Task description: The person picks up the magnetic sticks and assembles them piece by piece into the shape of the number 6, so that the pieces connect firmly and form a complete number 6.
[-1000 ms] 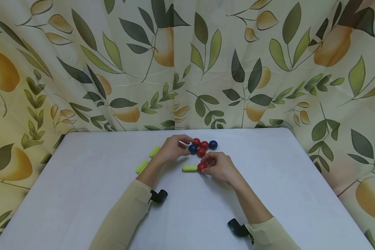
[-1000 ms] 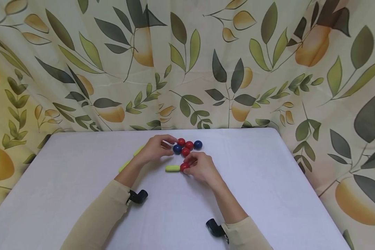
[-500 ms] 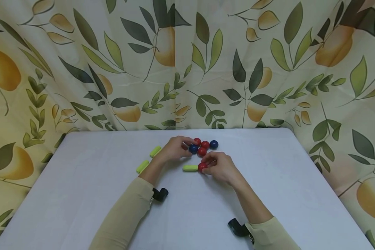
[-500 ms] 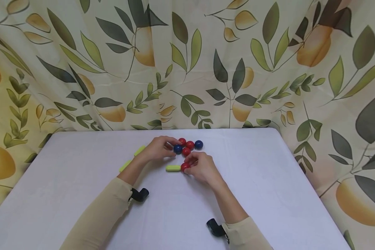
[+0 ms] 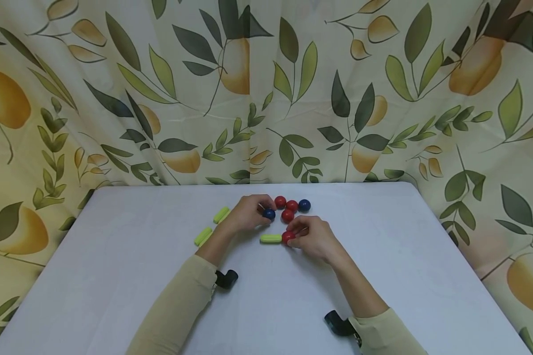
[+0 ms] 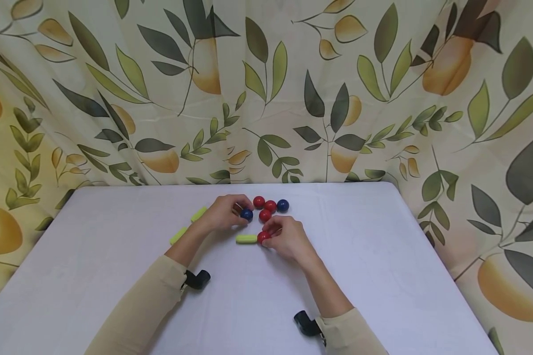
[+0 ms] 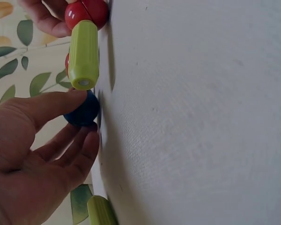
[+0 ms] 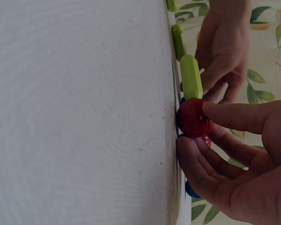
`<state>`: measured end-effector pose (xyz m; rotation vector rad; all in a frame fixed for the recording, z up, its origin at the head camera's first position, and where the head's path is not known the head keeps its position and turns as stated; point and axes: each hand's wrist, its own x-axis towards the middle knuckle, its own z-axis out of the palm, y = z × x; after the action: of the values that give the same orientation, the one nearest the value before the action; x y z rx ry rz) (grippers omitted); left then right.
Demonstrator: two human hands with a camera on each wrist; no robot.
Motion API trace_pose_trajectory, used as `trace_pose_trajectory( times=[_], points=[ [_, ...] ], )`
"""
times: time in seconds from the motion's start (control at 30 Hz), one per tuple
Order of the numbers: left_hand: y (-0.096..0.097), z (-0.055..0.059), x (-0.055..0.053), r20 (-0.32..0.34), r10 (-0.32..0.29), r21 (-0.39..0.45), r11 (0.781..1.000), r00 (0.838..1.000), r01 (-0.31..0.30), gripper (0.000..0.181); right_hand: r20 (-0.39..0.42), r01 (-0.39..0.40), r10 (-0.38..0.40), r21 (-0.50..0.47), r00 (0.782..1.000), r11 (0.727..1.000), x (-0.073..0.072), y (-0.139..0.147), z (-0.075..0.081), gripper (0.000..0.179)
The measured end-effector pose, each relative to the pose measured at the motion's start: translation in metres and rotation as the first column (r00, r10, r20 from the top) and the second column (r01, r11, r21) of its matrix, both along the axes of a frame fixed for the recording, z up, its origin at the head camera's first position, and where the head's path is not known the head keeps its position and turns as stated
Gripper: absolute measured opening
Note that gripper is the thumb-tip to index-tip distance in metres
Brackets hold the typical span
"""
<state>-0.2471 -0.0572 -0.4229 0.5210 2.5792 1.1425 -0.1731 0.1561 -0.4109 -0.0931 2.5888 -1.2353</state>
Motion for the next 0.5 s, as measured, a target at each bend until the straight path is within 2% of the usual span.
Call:
trace_pose_trajectory(
  times=[0.3, 0.5],
  points=[
    [-0.005, 0.003, 0.011, 0.032, 0.033, 0.008, 0.999, 0.999, -0.033, 0.032, 0.0, -0.001, 0.001, -0.001, 1.0, 1.0, 0.0, 0.001, 0.0, 0.025],
    [-0.014, 0.003, 0.021, 0.026, 0.077, 0.022, 0.997, 0.997, -0.077, 0.029, 0.003, 0.003, -0.003, -0.004, 1.0, 1.0, 0.0, 0.001, 0.0, 0.025]
  ],
)
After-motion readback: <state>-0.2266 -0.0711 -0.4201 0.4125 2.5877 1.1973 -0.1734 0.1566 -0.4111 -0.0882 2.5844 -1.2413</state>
